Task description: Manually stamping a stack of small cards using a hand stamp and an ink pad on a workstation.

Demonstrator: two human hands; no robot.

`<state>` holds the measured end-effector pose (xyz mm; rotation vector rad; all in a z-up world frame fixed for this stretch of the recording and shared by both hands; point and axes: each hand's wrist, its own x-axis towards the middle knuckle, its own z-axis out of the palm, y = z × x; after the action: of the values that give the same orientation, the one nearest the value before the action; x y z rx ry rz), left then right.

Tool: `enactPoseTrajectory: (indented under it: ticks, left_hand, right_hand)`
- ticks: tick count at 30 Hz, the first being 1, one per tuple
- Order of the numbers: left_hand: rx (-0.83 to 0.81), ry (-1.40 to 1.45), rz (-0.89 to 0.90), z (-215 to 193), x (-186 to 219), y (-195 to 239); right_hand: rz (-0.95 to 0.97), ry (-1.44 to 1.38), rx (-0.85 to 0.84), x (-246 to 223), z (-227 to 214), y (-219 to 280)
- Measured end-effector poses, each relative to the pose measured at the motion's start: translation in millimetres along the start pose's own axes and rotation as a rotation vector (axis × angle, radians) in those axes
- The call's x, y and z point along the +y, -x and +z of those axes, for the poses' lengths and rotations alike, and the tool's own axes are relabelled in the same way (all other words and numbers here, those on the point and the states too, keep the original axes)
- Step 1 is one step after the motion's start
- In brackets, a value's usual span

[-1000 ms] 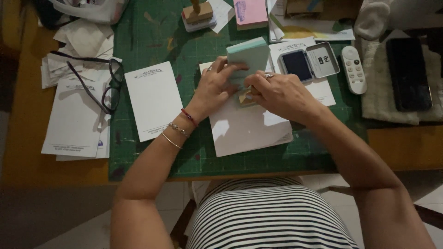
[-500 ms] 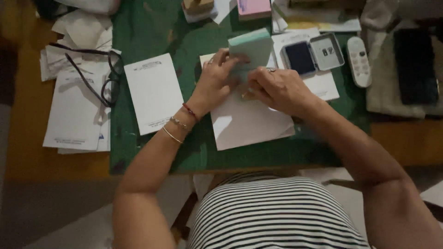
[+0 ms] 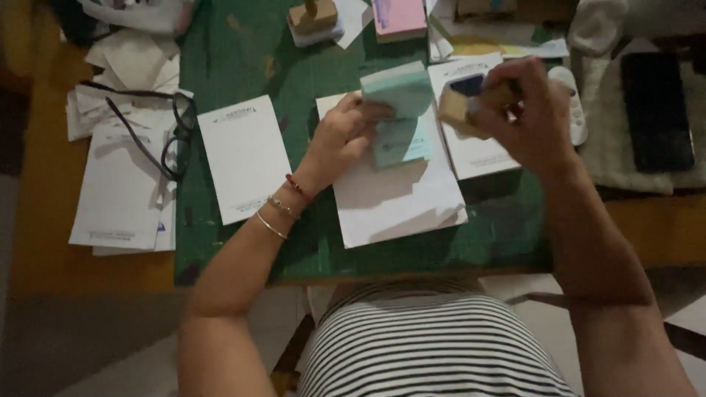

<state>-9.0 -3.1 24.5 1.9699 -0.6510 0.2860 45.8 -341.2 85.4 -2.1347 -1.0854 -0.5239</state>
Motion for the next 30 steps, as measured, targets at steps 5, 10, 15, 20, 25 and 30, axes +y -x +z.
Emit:
enactPoseTrajectory:
  ticks: [5, 10, 15, 20, 25, 30]
  left_hand:
    - [-0.065, 0.038, -0.031, -7, 14, -2]
    - [-0.123, 0.029, -0.059, -17, 24, -4]
    - [-0.135, -0.008, -0.061, -17, 24, -5]
    - [-0.169, -0.025, -0.100, -18, 26, -3]
    - [-0.223, -0.069, -0.131, -21, 26, -2]
    - [-0.249, -0.154, -0.124, -21, 28, -3]
  right_hand:
    - [0.160, 0.185, 0.033, 15, -3, -1]
    - [0.147, 0.417, 0.036, 44, 10, 5]
    - [0.139, 0.491, -0.009, 36, 18, 1]
    - [0.114, 0.495, -0.075, 37, 36, 3]
    - [0.142, 0.520, -0.083, 29, 31, -1]
    - [0.150, 0.456, -0.086, 26, 23, -3]
